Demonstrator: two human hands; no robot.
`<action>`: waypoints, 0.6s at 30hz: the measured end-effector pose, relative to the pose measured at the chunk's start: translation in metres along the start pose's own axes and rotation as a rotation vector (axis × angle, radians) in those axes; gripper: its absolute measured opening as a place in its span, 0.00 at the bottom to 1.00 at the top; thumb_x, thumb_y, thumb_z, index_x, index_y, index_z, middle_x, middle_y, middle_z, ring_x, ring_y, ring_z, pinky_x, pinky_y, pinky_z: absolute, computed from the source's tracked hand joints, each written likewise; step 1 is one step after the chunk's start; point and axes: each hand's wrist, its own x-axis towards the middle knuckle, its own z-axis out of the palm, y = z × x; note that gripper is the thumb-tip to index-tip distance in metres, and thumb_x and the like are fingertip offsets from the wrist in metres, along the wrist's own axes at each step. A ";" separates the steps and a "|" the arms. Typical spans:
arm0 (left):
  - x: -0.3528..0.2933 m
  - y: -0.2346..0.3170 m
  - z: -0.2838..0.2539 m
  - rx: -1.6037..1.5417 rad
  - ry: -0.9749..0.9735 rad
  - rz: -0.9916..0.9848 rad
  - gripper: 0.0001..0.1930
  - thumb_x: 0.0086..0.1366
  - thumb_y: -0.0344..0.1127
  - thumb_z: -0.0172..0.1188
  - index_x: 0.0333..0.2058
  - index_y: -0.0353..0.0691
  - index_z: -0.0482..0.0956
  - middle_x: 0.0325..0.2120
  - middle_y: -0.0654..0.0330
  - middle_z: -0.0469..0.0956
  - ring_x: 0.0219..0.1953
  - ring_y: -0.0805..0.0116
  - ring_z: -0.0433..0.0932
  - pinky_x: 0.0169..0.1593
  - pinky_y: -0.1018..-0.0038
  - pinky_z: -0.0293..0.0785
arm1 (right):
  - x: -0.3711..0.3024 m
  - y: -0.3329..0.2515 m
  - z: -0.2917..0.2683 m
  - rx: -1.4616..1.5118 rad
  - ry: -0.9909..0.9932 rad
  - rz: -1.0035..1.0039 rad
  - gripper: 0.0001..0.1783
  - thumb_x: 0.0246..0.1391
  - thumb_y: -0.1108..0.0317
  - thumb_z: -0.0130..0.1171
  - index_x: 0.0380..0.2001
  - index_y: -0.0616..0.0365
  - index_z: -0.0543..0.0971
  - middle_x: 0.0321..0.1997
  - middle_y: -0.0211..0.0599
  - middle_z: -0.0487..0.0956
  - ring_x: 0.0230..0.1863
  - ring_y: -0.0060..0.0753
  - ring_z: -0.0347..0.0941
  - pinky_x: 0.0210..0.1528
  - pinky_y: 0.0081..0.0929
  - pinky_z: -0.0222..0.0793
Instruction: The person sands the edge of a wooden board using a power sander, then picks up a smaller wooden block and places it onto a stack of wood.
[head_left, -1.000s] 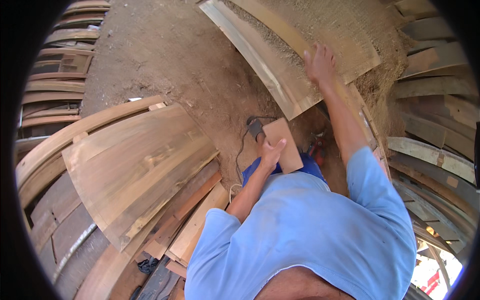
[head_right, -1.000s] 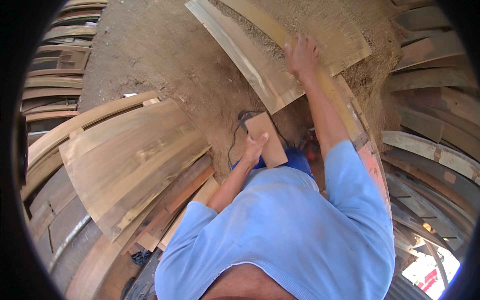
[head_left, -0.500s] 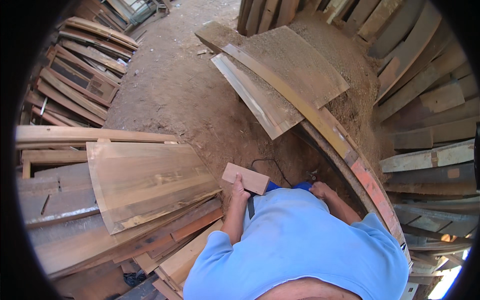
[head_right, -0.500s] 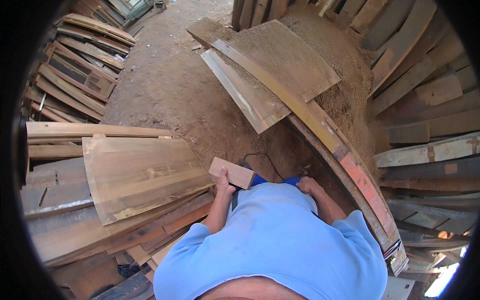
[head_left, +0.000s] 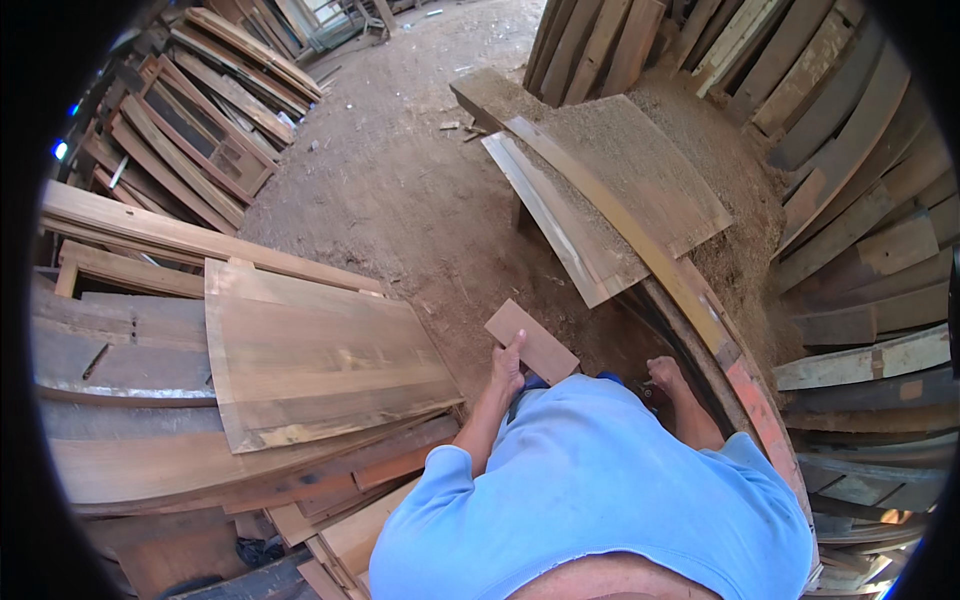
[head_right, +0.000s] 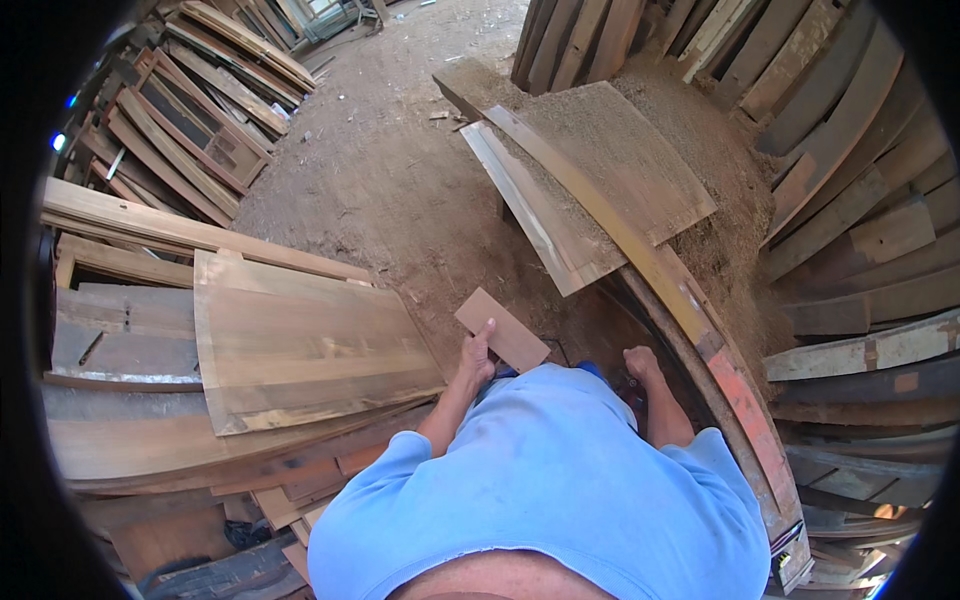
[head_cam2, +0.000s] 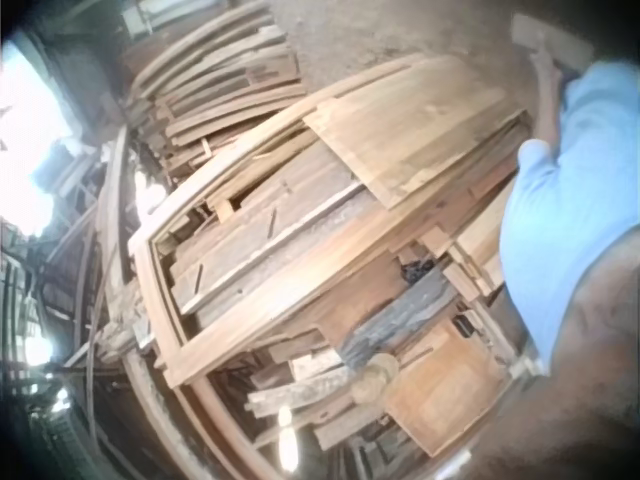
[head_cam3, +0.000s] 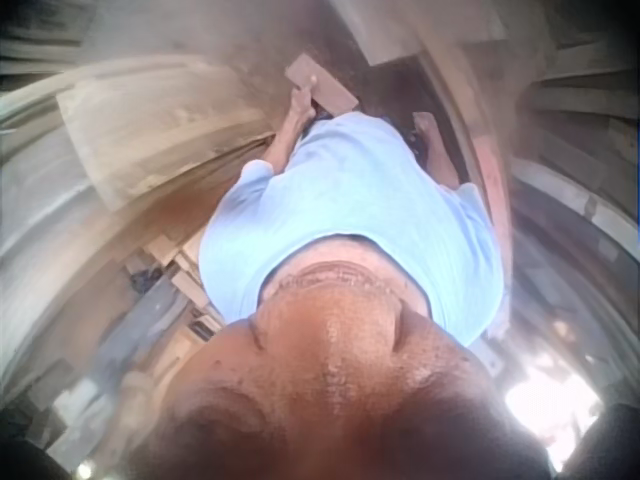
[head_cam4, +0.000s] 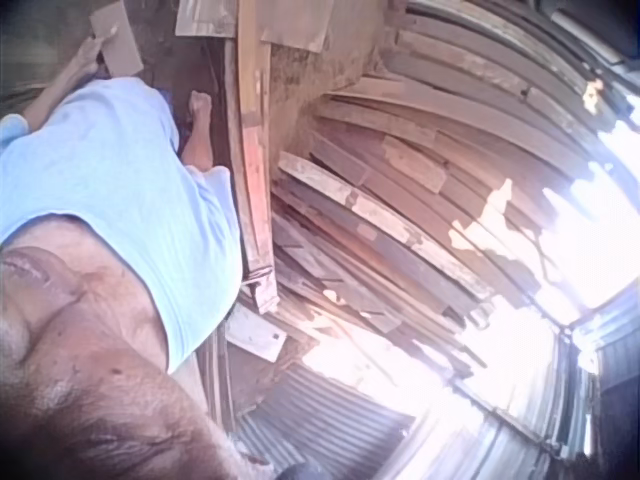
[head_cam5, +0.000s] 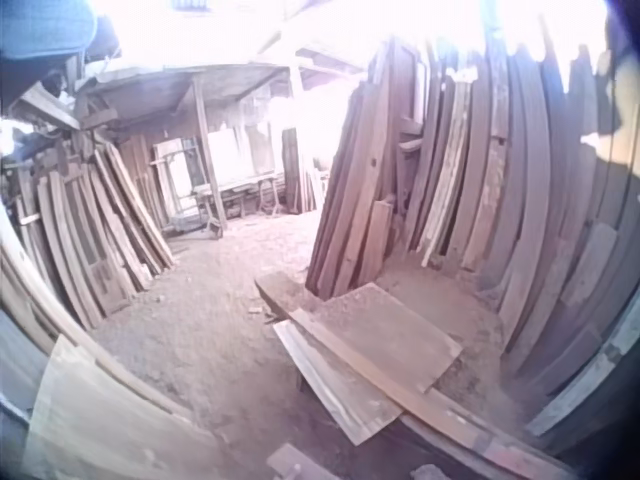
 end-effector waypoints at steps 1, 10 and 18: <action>0.003 0.000 0.003 -0.010 0.007 -0.038 0.28 0.61 0.40 0.71 0.56 0.38 0.71 0.48 0.55 0.78 0.49 0.58 0.79 0.57 0.55 0.75 | 0.008 -0.006 0.003 0.036 0.041 -0.025 0.21 0.59 0.56 0.56 0.27 0.67 0.82 0.26 0.48 0.82 0.31 0.43 0.80 0.36 0.41 0.72; 0.047 0.028 -0.041 -0.052 0.040 -0.249 0.25 0.63 0.37 0.68 0.56 0.42 0.71 0.50 0.53 0.77 0.54 0.52 0.76 0.61 0.48 0.71 | -0.010 -0.129 0.048 0.046 -0.184 -0.020 0.20 0.56 0.53 0.55 0.36 0.60 0.85 0.45 0.57 0.82 0.50 0.60 0.78 0.52 0.46 0.74; 0.086 0.043 -0.008 0.115 -0.141 -0.354 0.23 0.64 0.36 0.67 0.56 0.44 0.72 0.49 0.56 0.78 0.52 0.55 0.77 0.54 0.51 0.77 | -0.021 -0.045 0.079 -0.144 -0.041 -0.085 0.23 0.61 0.54 0.47 0.40 0.62 0.84 0.51 0.58 0.79 0.55 0.61 0.75 0.60 0.48 0.70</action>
